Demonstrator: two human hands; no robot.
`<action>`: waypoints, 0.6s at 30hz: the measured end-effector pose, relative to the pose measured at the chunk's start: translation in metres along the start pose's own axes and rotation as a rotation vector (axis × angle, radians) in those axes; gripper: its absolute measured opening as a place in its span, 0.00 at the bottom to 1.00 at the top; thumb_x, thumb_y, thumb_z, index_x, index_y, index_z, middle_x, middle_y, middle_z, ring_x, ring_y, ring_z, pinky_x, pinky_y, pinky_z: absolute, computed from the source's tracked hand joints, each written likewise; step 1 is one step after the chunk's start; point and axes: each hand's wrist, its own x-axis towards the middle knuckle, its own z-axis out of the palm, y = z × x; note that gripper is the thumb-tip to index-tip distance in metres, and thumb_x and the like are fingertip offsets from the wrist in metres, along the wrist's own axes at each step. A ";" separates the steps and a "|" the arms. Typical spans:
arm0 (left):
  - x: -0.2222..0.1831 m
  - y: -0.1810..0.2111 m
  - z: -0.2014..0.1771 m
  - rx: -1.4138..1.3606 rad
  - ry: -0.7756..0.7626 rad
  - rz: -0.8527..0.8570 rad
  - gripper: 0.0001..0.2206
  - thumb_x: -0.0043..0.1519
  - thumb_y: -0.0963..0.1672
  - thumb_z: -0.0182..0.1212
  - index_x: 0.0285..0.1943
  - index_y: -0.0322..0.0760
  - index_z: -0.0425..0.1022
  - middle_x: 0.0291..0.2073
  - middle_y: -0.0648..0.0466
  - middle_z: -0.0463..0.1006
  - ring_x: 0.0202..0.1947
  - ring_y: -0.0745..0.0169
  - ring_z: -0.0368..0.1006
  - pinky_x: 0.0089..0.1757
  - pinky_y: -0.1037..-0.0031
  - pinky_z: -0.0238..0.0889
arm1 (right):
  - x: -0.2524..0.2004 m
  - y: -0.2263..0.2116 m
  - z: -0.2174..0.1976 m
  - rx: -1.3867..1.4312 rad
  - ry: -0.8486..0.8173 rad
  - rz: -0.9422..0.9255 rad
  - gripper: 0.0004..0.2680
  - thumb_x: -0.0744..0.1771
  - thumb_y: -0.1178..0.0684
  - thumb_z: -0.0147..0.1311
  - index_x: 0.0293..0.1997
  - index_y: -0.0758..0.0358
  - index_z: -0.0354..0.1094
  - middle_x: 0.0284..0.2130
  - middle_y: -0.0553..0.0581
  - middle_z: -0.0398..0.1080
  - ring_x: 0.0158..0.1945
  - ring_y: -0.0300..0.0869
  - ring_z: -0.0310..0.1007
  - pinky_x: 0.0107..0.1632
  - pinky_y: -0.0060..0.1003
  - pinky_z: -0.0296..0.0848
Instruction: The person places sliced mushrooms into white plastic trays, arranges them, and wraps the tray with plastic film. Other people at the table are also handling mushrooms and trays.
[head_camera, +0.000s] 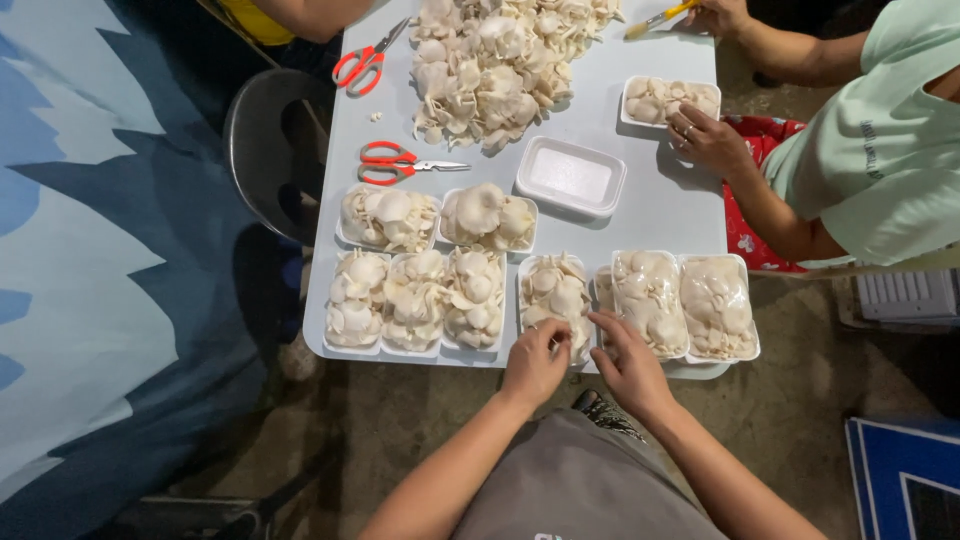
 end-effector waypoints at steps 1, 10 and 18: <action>-0.001 0.002 -0.002 0.000 -0.001 -0.002 0.06 0.59 0.43 0.63 0.44 0.45 0.76 0.33 0.50 0.81 0.38 0.46 0.79 0.42 0.60 0.73 | 0.005 0.006 0.004 0.000 -0.001 0.002 0.18 0.66 0.57 0.53 0.66 0.54 0.65 0.61 0.68 0.67 0.55 0.70 0.71 0.50 0.63 0.75; 0.014 -0.029 0.014 -0.076 0.063 -0.158 0.05 0.61 0.42 0.63 0.44 0.43 0.77 0.36 0.51 0.82 0.37 0.52 0.79 0.38 0.66 0.73 | 0.060 0.061 0.052 -0.090 -0.030 0.081 0.05 0.68 0.49 0.57 0.44 0.51 0.77 0.34 0.55 0.78 0.40 0.50 0.81 0.42 0.43 0.79; 0.014 -0.043 0.025 0.068 0.311 0.022 0.14 0.60 0.44 0.68 0.53 0.41 0.73 0.47 0.51 0.68 0.48 0.42 0.73 0.49 0.57 0.70 | 0.074 0.080 0.064 -0.227 0.162 -0.053 0.06 0.66 0.47 0.58 0.44 0.50 0.73 0.32 0.54 0.73 0.40 0.50 0.78 0.44 0.45 0.77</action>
